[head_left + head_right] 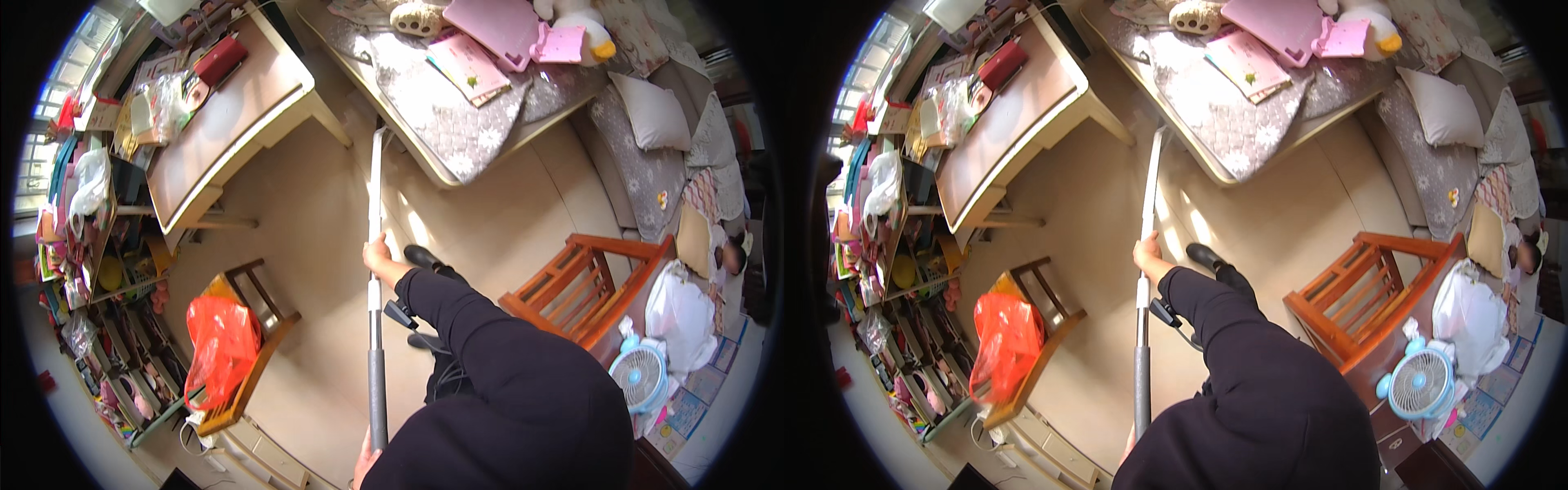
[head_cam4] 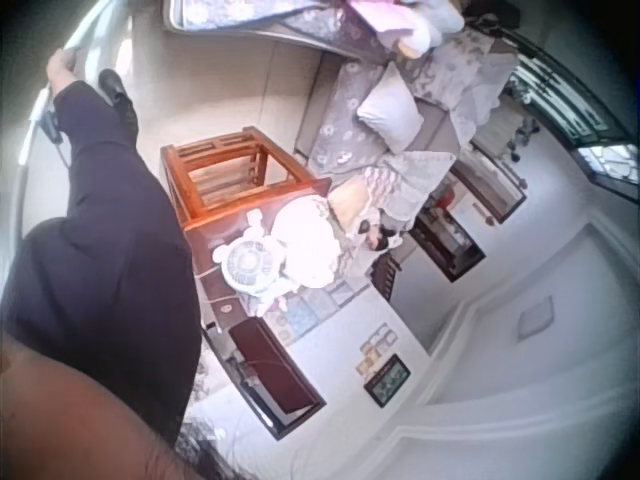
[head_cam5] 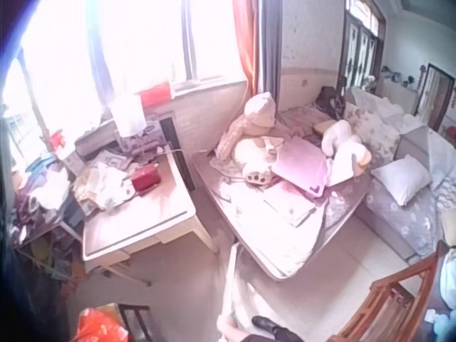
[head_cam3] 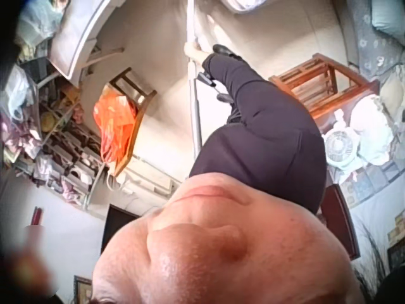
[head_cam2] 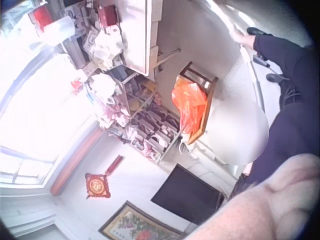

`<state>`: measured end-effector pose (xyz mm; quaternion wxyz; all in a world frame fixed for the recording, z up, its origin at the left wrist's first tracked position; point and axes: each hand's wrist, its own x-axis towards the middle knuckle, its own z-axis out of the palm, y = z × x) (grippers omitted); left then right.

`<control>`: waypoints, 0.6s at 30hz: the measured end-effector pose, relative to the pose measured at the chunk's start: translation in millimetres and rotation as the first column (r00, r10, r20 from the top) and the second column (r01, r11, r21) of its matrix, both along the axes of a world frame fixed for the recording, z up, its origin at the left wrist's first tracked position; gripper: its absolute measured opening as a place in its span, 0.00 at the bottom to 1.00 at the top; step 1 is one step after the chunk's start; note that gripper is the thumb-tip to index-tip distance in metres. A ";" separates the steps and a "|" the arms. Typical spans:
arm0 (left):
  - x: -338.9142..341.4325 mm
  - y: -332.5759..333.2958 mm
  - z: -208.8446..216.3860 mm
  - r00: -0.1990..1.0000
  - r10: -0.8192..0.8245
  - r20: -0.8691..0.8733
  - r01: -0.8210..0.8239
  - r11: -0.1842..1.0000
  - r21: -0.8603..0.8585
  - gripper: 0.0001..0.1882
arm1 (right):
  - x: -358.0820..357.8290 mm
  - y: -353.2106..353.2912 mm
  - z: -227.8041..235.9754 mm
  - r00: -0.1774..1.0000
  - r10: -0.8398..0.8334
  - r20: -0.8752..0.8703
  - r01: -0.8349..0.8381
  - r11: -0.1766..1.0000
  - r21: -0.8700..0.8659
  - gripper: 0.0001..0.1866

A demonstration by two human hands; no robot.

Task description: The person rinses a mop head under an outdoor tap, then carries it inside and mops the tiled floors of a living area and a bedroom. They move around furniture and continue mopping until the end of the clip.

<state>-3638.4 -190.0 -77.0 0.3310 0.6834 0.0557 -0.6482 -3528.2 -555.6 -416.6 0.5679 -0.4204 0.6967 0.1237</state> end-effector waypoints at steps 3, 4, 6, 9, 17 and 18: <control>28.4 -51.3 -21.4 0.998 0.060 -0.019 -0.060 0.998 0.004 0.34 | 40.6 -39.6 -1.5 0.998 0.060 0.034 -0.058 0.996 -0.061 0.31; 36.5 -67.7 -27.1 0.996 0.083 -0.029 -0.083 0.997 0.007 0.34 | 51.4 -59.3 -5.7 0.998 -0.030 0.061 0.022 0.991 0.129 0.31; 51.5 -100.1 -40.1 0.989 0.135 -0.055 -0.135 0.991 0.009 0.35 | 72.1 -90.9 -12.7 0.996 -0.023 0.088 0.010 0.989 0.150 0.32; 70.4 -149.2 -61.9 0.965 0.238 -0.110 -0.242 0.970 -0.028 0.36 | 105.9 -132.1 -24.9 0.988 0.097 0.121 -0.093 0.995 -0.038 0.33; 90.5 -258.1 -127.8 0.622 0.579 -0.527 -0.714 0.696 -0.078 0.37 | 179.3 -224.4 -110.6 0.968 0.202 0.147 -0.152 0.943 -0.295 0.34; 89.8 -266.6 -135.2 0.645 0.554 -0.527 -0.691 0.717 -0.091 0.36 | 182.5 -232.9 -115.7 0.962 0.231 0.143 -0.173 0.927 -0.334 0.34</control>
